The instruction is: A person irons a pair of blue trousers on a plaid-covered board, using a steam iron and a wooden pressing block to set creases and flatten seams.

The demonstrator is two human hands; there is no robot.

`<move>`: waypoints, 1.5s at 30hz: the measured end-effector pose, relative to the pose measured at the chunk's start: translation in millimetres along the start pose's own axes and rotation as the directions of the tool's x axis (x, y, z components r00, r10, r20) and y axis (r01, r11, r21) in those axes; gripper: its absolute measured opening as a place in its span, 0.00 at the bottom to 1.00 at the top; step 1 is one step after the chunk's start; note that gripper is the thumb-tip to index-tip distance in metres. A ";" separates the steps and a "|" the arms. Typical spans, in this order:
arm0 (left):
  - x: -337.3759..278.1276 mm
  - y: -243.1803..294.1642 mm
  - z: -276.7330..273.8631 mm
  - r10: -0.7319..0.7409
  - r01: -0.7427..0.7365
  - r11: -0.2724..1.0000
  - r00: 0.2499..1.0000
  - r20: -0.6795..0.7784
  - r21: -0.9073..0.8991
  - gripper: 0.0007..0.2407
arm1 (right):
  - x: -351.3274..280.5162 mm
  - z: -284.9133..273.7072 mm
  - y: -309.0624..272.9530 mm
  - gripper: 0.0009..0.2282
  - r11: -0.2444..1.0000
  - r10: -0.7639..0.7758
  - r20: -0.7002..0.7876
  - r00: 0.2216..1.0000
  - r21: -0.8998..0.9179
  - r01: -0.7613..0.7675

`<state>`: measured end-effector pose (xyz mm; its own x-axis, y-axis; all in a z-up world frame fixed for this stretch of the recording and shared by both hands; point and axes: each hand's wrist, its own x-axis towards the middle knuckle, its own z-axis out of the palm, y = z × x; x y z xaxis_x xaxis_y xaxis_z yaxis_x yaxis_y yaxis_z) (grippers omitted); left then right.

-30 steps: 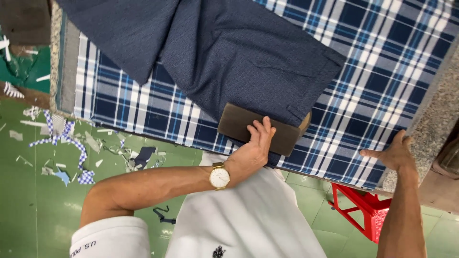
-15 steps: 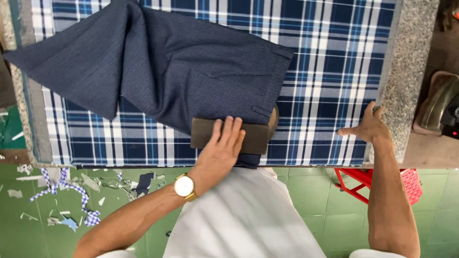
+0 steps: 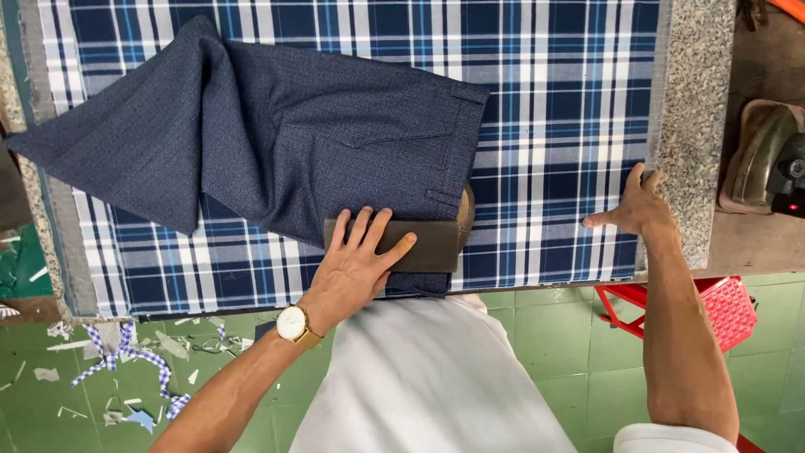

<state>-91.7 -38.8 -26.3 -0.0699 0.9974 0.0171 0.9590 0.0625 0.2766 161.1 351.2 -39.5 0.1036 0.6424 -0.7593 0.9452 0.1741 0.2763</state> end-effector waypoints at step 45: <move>-0.6 -4.4 0.5 0.007 -0.010 0.999 0.997 0.076 0.036 0.32 | 11.9 2.9 5.4 0.62 0.999 -0.027 0.010 1.000 0.022 0.027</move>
<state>-95.8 -39.7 -28.0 -0.0419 0.9977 -0.0540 0.9690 0.0538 0.2412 168.3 357.6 -48.8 0.0810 0.6300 -0.7724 0.9542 0.1749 0.2428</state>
